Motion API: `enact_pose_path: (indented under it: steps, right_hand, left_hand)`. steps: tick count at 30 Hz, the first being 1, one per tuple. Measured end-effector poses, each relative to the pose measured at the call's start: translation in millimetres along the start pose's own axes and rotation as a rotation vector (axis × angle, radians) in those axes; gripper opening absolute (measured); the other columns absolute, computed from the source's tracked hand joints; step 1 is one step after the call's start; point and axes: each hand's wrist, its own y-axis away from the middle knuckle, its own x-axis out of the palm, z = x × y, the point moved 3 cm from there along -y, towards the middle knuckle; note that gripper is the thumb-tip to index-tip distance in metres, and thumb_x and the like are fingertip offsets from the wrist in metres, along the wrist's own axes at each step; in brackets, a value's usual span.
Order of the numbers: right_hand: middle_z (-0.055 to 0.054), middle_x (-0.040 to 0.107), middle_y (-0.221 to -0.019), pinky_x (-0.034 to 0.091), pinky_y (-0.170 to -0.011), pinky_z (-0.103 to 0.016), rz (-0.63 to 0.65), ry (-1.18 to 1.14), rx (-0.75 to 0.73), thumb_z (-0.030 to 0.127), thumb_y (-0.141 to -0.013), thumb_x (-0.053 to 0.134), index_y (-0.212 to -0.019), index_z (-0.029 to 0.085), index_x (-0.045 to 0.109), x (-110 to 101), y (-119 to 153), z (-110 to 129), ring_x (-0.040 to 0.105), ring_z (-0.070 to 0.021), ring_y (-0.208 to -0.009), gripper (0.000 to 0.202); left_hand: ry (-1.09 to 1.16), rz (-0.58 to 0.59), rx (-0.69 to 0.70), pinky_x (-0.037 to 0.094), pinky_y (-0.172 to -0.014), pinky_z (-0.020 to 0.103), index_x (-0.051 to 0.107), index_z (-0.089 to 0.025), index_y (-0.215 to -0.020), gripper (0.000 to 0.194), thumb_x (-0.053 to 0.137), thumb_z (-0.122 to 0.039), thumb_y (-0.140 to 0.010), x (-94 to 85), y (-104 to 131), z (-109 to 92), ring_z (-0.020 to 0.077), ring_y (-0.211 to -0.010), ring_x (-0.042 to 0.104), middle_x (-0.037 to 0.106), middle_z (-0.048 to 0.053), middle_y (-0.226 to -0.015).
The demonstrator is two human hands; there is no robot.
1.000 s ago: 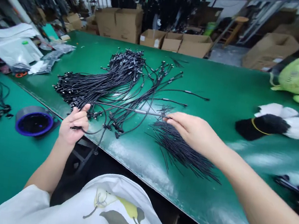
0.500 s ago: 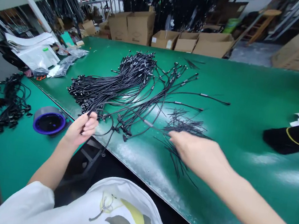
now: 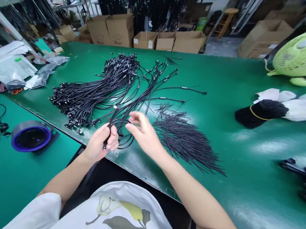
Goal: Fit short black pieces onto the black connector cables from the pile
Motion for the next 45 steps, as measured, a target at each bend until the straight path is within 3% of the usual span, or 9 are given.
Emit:
enact_pose_path:
  steps: [7,13,16,21,27,33,36,41,45]
  right_hand:
    - [0.005,0.043,-0.065,0.027,-0.042,-0.022,-0.099,-0.256,0.217,0.05,-0.088,0.057,-0.077,0.019,0.058,24.3,12.0,-33.5,0.033,-0.0064,-0.046,0.033]
    - [-0.005,0.052,-0.099,0.052,-0.081,-0.03,-0.362,-0.364,0.029,0.051,-0.087,0.06,-0.066,0.018,0.053,30.3,17.5,-27.6,0.059,-0.0163,-0.094,0.039]
    - [-0.007,0.056,-0.113,0.052,-0.09,-0.038,-0.317,-0.37,-0.11,0.051,-0.087,0.061,-0.063,0.018,0.05,33.5,25.3,-9.1,0.059,-0.0222,-0.108,0.042]
    - [-0.008,0.065,-0.098,0.053,-0.085,-0.039,-0.262,-0.188,-0.214,0.062,-0.078,0.066,-0.066,0.02,0.051,30.8,31.1,11.3,0.06,-0.0249,-0.105,0.046]
    - [-0.004,0.064,-0.105,0.056,-0.063,-0.028,-0.119,-0.485,0.158,0.049,-0.079,0.07,-0.078,0.021,0.037,29.6,25.3,-2.2,0.068,-0.0146,-0.074,0.044]
    - [0.0,0.065,-0.083,0.052,-0.054,-0.022,0.036,-0.733,0.418,0.051,-0.08,0.069,-0.094,0.022,0.042,22.5,19.3,-18.5,0.067,-0.0143,-0.071,0.042]
    - [0.006,0.056,-0.072,0.049,-0.051,-0.02,0.084,-0.84,0.486,0.042,-0.079,0.072,-0.096,0.021,0.047,23.8,18.9,-22.2,0.059,-0.0088,-0.058,0.037]
    - [0.012,0.029,-0.056,0.01,-0.034,-0.012,-0.06,-0.868,0.416,0.04,-0.082,0.067,-0.086,0.019,0.048,26.1,22.8,-24.0,0.016,-0.0008,-0.038,0.029]
    - [0.012,0.026,-0.053,0.01,-0.034,-0.013,-0.171,-0.746,0.294,0.042,-0.082,0.066,-0.084,0.02,0.049,20.2,25.4,-22.0,0.013,-0.002,-0.04,0.028]
  left_hand:
    - [-0.015,-0.086,-0.119,0.047,-0.08,0.033,0.049,-0.017,-0.077,0.047,0.043,-0.062,-0.091,3.0,0.4,38.9,0.0094,-0.053,0.047,0.045,-0.005,-0.057]
    - [-0.395,-0.035,-0.058,0.044,-0.075,0.03,0.047,-0.019,-0.085,0.039,0.047,-0.057,-0.091,-1.6,6.8,45.1,0.0111,-0.062,0.051,0.052,-0.002,-0.071]
    - [-0.52,0.034,-0.085,0.042,-0.075,0.029,0.055,-0.017,-0.085,0.044,0.046,-0.06,-0.09,1.0,9.1,50.3,0.0157,-0.077,0.052,0.056,0.003,-0.081]
    - [-0.42,-0.077,-0.042,0.043,-0.076,0.029,0.06,-0.017,-0.103,0.045,0.052,-0.059,-0.087,-2.5,9.6,60.2,0.0193,-0.089,0.051,0.057,0.006,-0.093]
    - [-0.174,0.153,-0.145,0.045,-0.075,0.032,0.045,-0.018,-0.071,0.046,0.049,-0.06,-0.088,7.4,17.9,64.1,0.0156,-0.075,0.052,0.051,0.002,-0.076]
    - [-0.148,0.192,-0.265,0.046,-0.069,0.031,0.041,-0.021,-0.114,0.047,0.053,-0.058,-0.088,18.2,20.7,59.3,0.0142,-0.069,0.058,0.058,0.002,-0.083]
    - [-0.334,0.247,-0.275,0.046,-0.067,0.03,0.047,-0.017,-0.106,0.047,0.049,-0.061,-0.089,17.7,22.2,63.7,0.0125,-0.064,0.051,0.05,-0.002,-0.071]
    - [-0.401,0.232,-0.365,0.047,-0.073,0.031,0.052,-0.016,-0.087,0.047,0.041,-0.062,-0.091,15.7,22.3,68.9,0.0134,-0.071,0.051,0.053,0.001,-0.074]
    - [-0.304,0.199,-0.439,0.049,-0.076,0.03,0.055,-0.015,-0.095,0.041,0.057,-0.055,-0.086,18.9,16.8,71.7,0.0135,-0.075,0.056,0.057,0.002,-0.079]
